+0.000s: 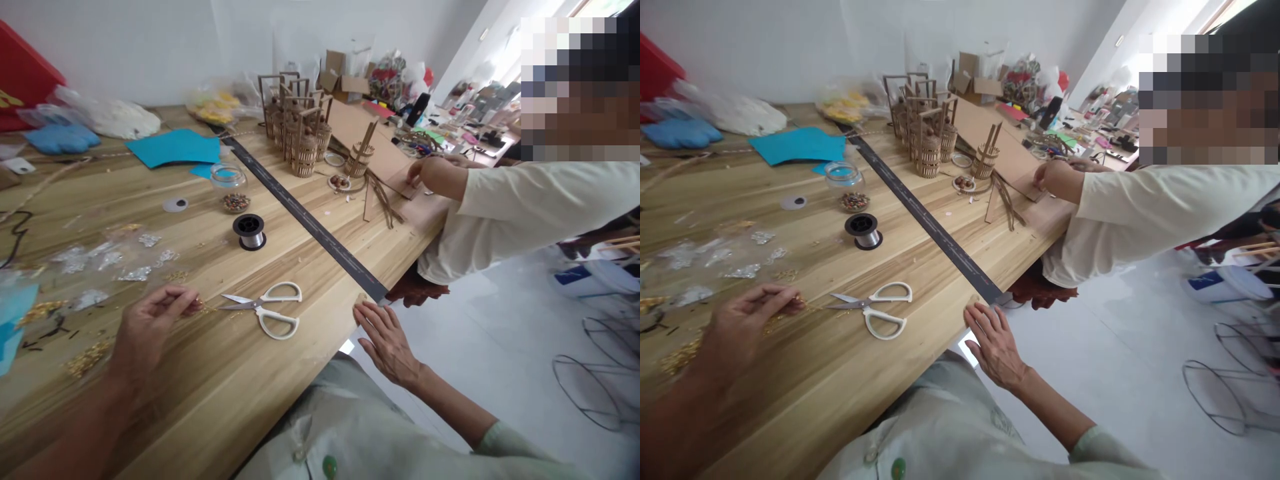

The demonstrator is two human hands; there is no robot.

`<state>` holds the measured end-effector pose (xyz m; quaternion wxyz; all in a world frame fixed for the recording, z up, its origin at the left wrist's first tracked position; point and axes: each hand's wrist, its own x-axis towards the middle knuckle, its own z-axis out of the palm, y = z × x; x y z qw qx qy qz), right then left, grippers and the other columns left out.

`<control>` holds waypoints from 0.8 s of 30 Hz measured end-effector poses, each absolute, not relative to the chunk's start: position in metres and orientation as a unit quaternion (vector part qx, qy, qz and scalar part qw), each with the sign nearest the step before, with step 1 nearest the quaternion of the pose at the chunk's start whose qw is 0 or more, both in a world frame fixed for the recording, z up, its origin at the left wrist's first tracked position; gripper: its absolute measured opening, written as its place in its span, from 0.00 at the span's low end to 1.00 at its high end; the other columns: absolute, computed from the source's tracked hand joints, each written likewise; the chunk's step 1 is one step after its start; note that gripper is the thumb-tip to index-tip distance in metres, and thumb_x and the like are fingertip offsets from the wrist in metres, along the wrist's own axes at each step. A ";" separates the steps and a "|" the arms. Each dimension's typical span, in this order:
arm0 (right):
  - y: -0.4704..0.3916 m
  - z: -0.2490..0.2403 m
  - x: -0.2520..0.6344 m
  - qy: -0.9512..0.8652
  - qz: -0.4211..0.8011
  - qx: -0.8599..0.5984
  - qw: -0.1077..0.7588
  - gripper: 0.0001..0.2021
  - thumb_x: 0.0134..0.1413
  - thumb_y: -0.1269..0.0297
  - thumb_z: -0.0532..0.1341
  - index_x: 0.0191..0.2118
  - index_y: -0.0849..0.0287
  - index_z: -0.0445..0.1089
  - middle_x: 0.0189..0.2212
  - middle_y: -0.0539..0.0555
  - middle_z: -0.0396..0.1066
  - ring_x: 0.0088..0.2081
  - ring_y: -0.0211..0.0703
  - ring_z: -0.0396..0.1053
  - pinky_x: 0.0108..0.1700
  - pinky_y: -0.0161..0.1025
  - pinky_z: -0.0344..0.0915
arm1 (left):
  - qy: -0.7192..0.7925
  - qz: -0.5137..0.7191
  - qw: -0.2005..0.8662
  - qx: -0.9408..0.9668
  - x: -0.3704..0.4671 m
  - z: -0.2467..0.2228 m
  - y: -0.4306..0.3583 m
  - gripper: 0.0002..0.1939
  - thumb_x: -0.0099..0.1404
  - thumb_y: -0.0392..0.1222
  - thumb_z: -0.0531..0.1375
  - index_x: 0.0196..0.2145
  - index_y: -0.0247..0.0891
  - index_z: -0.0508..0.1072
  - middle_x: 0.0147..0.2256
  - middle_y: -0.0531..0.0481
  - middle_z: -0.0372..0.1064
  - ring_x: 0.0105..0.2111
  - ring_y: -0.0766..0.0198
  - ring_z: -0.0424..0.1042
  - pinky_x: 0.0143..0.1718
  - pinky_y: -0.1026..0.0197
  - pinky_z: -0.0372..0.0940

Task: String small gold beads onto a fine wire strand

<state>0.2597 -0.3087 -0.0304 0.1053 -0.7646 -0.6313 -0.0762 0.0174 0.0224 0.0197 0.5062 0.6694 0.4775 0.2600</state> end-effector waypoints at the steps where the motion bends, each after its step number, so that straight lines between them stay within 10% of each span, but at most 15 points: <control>1: -0.306 -0.029 0.259 -0.627 -0.076 -0.770 0.095 0.27 0.63 0.62 0.51 0.65 0.62 0.47 0.58 0.62 0.60 0.60 0.55 0.52 0.59 0.59 0.47 | 0.475 0.261 0.507 0.671 0.017 0.018 0.023 0.13 0.47 0.49 0.63 0.27 0.39 0.72 0.24 0.55 0.71 0.26 0.67 0.70 0.34 0.66 0.66; 12: -0.284 -0.019 0.285 -0.578 -0.098 -0.785 0.199 0.09 0.60 0.63 0.56 0.42 0.60 0.68 0.38 0.58 0.70 0.39 0.45 0.65 0.43 0.43 0.60 | 0.464 0.279 0.511 0.668 0.005 0.015 0.023 0.11 0.50 0.48 0.63 0.27 0.39 0.72 0.24 0.55 0.71 0.26 0.66 0.70 0.34 0.64 0.66; 24: -0.256 0.016 0.274 -0.682 -0.040 -0.729 -0.054 0.11 0.54 0.81 0.50 0.27 0.62 0.62 0.26 0.55 0.63 0.27 0.41 0.58 0.34 0.39 0.54 | 0.453 0.286 0.525 0.662 0.002 0.005 0.025 0.10 0.50 0.47 0.63 0.27 0.38 0.72 0.24 0.55 0.71 0.26 0.67 0.69 0.33 0.65 0.65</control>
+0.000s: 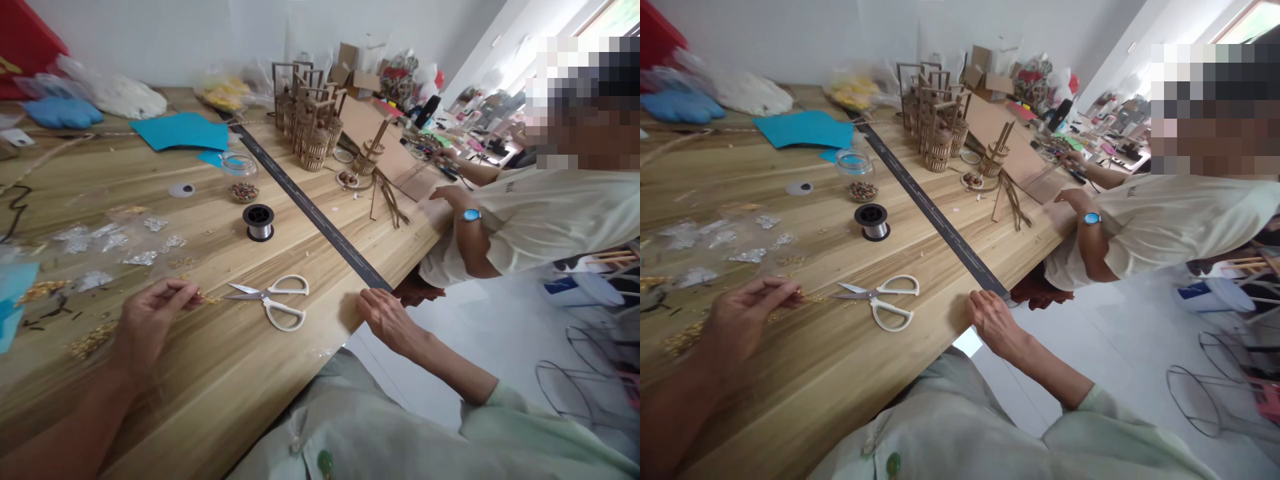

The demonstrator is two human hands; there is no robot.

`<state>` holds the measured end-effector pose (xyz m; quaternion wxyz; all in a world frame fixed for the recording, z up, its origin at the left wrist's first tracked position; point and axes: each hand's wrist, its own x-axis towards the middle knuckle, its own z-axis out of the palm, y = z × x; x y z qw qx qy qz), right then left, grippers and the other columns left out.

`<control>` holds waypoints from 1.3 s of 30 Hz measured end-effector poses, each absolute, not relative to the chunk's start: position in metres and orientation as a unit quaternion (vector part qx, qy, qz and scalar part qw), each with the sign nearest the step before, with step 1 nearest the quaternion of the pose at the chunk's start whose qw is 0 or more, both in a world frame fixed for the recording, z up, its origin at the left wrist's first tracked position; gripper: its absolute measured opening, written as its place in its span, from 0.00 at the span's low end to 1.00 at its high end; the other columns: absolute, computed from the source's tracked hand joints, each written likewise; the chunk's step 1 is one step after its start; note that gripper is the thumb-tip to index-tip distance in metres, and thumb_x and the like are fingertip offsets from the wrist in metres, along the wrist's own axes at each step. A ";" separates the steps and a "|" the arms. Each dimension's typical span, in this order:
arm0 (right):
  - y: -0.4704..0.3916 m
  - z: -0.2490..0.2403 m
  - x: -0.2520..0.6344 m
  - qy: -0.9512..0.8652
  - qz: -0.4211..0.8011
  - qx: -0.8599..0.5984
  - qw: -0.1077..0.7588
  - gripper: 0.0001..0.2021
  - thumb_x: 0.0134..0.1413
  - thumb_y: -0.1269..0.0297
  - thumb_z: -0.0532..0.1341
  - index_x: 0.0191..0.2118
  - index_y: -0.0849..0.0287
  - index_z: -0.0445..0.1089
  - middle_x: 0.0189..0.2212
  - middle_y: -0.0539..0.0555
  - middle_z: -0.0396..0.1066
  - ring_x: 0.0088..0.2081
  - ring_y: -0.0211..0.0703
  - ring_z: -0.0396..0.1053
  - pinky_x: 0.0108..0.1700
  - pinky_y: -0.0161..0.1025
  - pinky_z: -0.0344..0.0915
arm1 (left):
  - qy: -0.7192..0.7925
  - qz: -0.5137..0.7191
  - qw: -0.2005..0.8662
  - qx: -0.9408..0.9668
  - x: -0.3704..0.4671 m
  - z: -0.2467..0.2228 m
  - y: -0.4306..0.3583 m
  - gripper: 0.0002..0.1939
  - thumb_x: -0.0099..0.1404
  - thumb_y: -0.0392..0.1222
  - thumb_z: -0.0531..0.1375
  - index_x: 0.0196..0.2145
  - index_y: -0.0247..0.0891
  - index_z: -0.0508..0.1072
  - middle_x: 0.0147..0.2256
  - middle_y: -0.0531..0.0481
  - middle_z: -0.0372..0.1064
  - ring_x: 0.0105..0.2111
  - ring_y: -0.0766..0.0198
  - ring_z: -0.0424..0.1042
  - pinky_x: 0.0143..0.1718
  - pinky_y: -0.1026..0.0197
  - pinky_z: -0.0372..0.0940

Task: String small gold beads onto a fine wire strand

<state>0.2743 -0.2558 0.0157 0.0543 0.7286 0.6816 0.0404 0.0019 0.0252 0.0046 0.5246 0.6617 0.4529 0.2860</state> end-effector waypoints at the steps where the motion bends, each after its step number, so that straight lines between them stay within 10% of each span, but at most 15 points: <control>1: -0.255 0.016 0.276 0.683 0.038 0.728 0.057 0.10 0.54 0.81 0.50 0.27 0.62 0.62 0.27 0.55 0.63 0.28 0.41 0.58 0.34 0.38 0.54 | 0.448 0.287 0.528 0.662 0.001 0.003 0.025 0.10 0.50 0.47 0.64 0.28 0.38 0.72 0.24 0.54 0.71 0.26 0.67 0.69 0.33 0.64 0.65; 18: -0.272 0.022 0.300 0.545 -0.158 0.822 -0.042 0.03 0.56 0.66 0.56 0.33 0.57 0.64 0.27 0.48 0.70 0.26 0.37 0.67 0.27 0.32 0.53 | 0.427 0.297 0.556 0.648 -0.003 -0.012 0.028 0.11 0.51 0.46 0.64 0.27 0.36 0.72 0.24 0.52 0.72 0.25 0.66 0.70 0.32 0.63 0.67; 29: -0.265 0.010 0.283 0.554 -0.033 0.831 0.046 0.06 0.57 0.69 0.53 0.30 0.60 0.65 0.28 0.54 0.71 0.23 0.39 0.66 0.24 0.35 0.49 | 0.415 0.307 0.568 0.641 -0.001 -0.014 0.023 0.10 0.52 0.44 0.64 0.28 0.33 0.72 0.24 0.52 0.72 0.25 0.67 0.70 0.32 0.64 0.66; 39: -0.270 0.027 0.278 0.544 -0.147 0.782 -0.267 0.05 0.57 0.68 0.52 0.35 0.58 0.64 0.31 0.53 0.70 0.32 0.39 0.69 0.33 0.35 0.66 | 0.408 0.310 0.573 0.639 0.000 -0.010 0.021 0.10 0.52 0.44 0.64 0.28 0.33 0.72 0.23 0.52 0.72 0.24 0.68 0.70 0.31 0.65 0.66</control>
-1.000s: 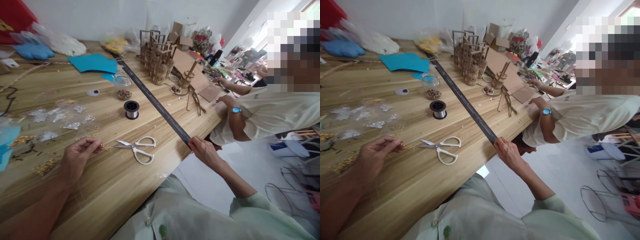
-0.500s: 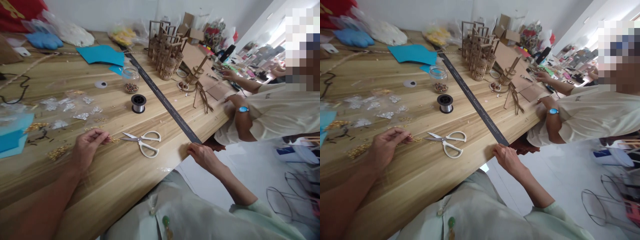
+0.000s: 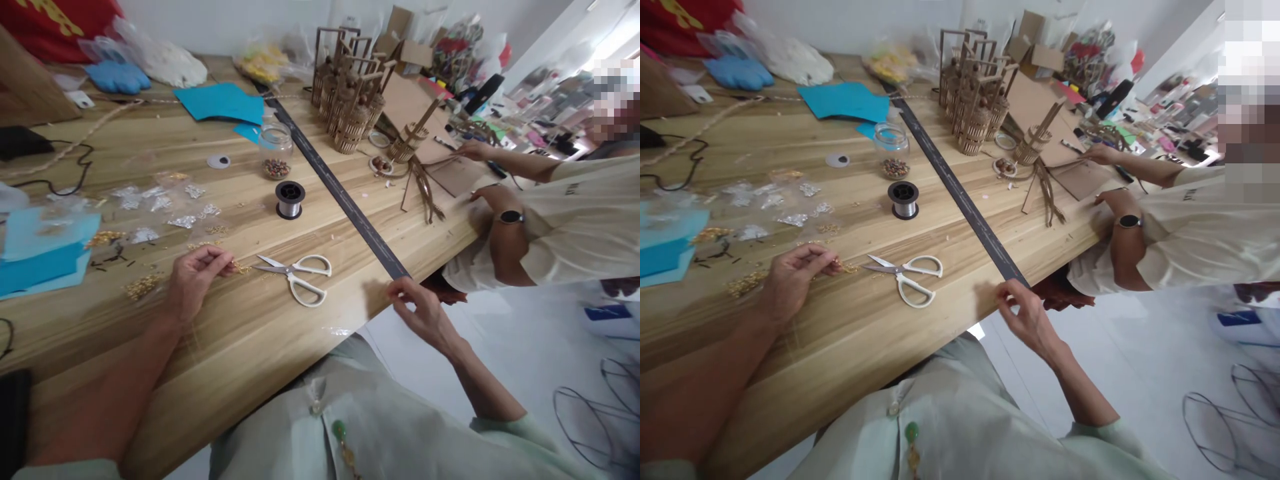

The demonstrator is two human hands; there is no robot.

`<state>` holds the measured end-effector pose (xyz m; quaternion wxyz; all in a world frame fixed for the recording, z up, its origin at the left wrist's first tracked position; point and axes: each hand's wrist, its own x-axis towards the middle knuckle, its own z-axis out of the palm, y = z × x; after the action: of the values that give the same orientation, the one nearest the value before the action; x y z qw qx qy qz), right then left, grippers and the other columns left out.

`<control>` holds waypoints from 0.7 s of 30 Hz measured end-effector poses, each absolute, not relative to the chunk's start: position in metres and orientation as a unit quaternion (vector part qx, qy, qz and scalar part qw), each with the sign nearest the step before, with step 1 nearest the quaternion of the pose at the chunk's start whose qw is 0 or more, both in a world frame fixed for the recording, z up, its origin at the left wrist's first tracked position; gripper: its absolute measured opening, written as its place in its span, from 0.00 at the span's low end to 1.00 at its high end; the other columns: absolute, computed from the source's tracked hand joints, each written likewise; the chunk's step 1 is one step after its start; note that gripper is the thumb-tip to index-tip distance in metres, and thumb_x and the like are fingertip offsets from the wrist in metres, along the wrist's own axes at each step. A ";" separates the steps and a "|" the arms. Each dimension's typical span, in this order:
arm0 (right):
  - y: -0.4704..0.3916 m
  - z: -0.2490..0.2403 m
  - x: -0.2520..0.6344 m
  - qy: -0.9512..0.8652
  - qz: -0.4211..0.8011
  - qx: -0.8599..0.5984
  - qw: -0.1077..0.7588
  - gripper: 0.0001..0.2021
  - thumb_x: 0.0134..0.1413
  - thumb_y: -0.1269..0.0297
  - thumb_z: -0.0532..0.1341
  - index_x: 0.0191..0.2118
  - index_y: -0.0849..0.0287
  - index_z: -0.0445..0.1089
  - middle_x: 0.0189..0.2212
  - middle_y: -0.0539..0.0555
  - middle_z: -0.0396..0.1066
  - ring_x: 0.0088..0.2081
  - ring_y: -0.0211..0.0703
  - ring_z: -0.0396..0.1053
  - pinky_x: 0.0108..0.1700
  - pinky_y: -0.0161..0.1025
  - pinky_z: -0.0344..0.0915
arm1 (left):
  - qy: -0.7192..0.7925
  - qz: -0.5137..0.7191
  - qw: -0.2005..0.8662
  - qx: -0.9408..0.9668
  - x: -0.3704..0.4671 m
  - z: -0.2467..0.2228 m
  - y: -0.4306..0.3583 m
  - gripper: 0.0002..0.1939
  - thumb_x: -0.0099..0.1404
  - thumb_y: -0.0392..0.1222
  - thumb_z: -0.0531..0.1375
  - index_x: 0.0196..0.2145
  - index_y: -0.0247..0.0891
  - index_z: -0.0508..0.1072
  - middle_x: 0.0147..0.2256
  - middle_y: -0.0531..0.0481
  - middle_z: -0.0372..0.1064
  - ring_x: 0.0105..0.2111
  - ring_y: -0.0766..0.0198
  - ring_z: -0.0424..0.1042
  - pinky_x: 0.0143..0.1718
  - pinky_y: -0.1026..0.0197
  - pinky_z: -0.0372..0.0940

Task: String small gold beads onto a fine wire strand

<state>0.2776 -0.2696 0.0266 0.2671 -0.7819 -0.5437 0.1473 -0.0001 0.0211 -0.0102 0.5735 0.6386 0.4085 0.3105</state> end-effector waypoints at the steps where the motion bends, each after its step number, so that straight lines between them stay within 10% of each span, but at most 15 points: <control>1: -0.267 0.028 0.268 -0.582 0.167 -0.751 0.264 0.05 0.58 0.67 0.52 0.37 0.58 0.64 0.32 0.54 0.69 0.33 0.40 0.68 0.34 0.35 0.67 | 0.409 0.308 0.573 0.640 0.000 -0.010 0.021 0.10 0.53 0.44 0.64 0.28 0.33 0.72 0.23 0.52 0.72 0.24 0.68 0.70 0.31 0.64 0.66; 13: -0.239 0.009 0.231 -0.775 0.034 -0.631 0.001 0.10 0.62 0.75 0.47 0.32 0.62 0.62 0.31 0.57 0.63 0.32 0.43 0.60 0.26 0.36 0.55 | 0.399 0.303 0.561 0.659 0.000 -0.006 0.015 0.11 0.53 0.46 0.63 0.28 0.35 0.72 0.23 0.51 0.72 0.24 0.67 0.70 0.30 0.64 0.66; 21: -0.206 0.002 0.282 -0.676 -0.045 -0.735 -0.009 0.08 0.59 0.77 0.51 0.39 0.61 0.65 0.35 0.58 0.67 0.36 0.44 0.65 0.26 0.35 0.57 | 0.426 0.308 0.547 0.652 0.000 -0.001 0.015 0.13 0.50 0.50 0.64 0.25 0.37 0.71 0.22 0.51 0.72 0.24 0.64 0.72 0.29 0.63 0.67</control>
<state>0.2819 -0.2057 0.0016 -0.0091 -0.7352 -0.6763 -0.0455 0.0000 0.0152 -0.0005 0.5471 0.6516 0.4257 0.3080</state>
